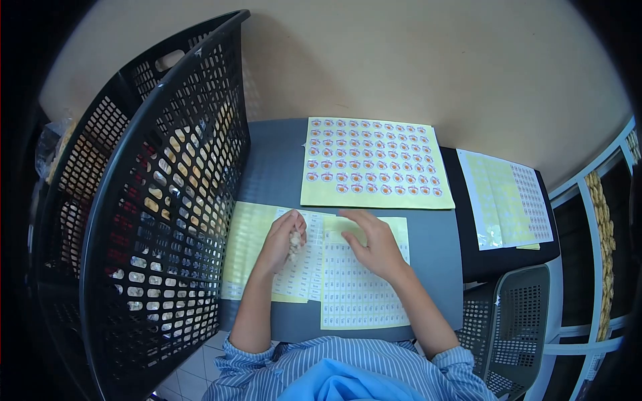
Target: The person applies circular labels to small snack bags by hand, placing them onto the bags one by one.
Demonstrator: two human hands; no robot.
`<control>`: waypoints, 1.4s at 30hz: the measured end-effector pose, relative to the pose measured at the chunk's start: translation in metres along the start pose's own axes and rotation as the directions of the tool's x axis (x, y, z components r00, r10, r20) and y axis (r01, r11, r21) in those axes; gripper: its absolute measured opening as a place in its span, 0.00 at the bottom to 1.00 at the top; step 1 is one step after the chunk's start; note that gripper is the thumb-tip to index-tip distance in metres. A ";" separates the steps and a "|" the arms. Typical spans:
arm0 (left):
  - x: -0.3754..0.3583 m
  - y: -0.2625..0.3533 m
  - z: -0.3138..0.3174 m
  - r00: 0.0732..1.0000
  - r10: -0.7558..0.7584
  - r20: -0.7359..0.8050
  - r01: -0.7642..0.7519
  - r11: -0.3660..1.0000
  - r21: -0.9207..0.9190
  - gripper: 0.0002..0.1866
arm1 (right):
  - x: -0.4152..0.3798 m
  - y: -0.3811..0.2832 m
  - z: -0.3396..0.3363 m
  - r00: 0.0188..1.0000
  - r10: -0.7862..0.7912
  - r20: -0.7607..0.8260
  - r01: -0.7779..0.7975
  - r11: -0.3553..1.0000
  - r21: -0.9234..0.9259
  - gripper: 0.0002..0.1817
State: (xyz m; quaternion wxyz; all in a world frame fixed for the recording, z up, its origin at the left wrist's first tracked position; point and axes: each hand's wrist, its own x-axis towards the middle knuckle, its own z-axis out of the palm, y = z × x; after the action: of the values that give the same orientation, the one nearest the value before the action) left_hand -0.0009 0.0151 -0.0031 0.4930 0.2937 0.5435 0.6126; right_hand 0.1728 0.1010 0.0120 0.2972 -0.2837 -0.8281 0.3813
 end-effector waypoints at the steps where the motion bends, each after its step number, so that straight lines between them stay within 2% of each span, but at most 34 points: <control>1: -0.001 0.002 -0.002 0.994 -0.086 0.063 0.096 0.982 -0.163 0.16 | -0.001 0.001 0.001 0.995 -0.089 0.040 0.092 0.992 -0.083 0.16; 2: 0.000 0.004 -0.002 0.977 -0.159 0.141 0.196 0.928 -0.316 0.16 | -0.002 0.003 0.001 0.981 -0.174 0.086 0.186 0.969 -0.164 0.17; 6: 0.001 0.003 -0.001 0.953 -0.214 0.213 0.289 0.851 -0.438 0.17 | -0.002 0.015 0.014 0.973 -0.216 0.080 0.224 0.969 -0.105 0.17; 9: 0.003 0.003 -0.002 0.949 -0.221 0.225 0.305 0.820 -0.484 0.17 | -0.004 0.018 0.022 0.974 -0.213 0.082 0.221 0.970 -0.104 0.18; 11: 0.004 0.002 -0.002 0.950 -0.216 0.227 0.305 0.803 -0.512 0.17 | -0.007 0.020 0.025 0.982 -0.163 0.091 0.176 0.970 -0.168 0.20; 15: 0.006 -0.001 0.002 0.951 -0.207 0.228 0.305 0.742 -0.597 0.17 | -0.007 0.025 0.027 0.981 -0.156 0.112 0.172 0.974 -0.147 0.22; 17: 0.005 -0.001 -0.001 0.956 -0.197 0.218 0.290 0.747 -0.599 0.16 | -0.006 0.018 0.023 0.969 -0.219 0.116 0.240 0.946 -0.217 0.24; 20: 0.004 0.007 -0.002 0.964 -0.182 0.192 0.262 0.756 -0.600 0.16 | -0.006 0.018 0.024 0.969 -0.201 0.147 0.234 0.936 -0.265 0.25; 22: 0.004 0.007 -0.004 0.969 -0.191 0.159 0.248 0.751 -0.611 0.15 | -0.006 0.018 0.024 0.967 -0.206 0.153 0.241 0.933 -0.267 0.25; 23: 0.006 0.002 -0.008 0.966 -0.165 0.198 0.253 0.761 -0.597 0.15 | -0.005 0.019 0.024 0.964 -0.209 0.163 0.247 0.932 -0.266 0.25; 27: 0.005 0.001 -0.003 0.966 -0.163 0.200 0.253 0.756 -0.603 0.15 | -0.008 0.021 0.026 0.967 -0.212 0.143 0.242 0.939 -0.246 0.24; 29: 0.006 -0.001 -0.001 0.967 -0.109 0.230 0.232 0.750 -0.620 0.15 | -0.008 0.019 0.025 0.977 -0.179 0.117 0.203 0.948 -0.244 0.22; 33: 0.006 -0.007 0.004 0.965 -0.119 0.235 0.237 0.778 -0.582 0.15 | -0.006 0.026 0.029 0.974 -0.207 0.092 0.222 0.953 -0.206 0.17; 35: 0.005 -0.007 0.005 0.966 -0.110 0.234 0.229 0.782 -0.579 0.15 | -0.005 0.025 0.030 0.950 -0.312 0.011 0.306 0.921 -0.242 0.12; 42: 0.007 -0.009 0.004 0.959 -0.102 0.263 0.243 0.774 -0.585 0.15 | -0.004 0.018 0.034 0.945 -0.325 -0.026 0.309 0.918 -0.247 0.08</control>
State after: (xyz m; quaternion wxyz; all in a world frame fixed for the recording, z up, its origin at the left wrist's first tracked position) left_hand 0.0028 0.0219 -0.0116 0.6718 0.1319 0.2836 0.6714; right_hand 0.1560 0.0922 -0.0220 0.3461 -0.1919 -0.8927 0.2157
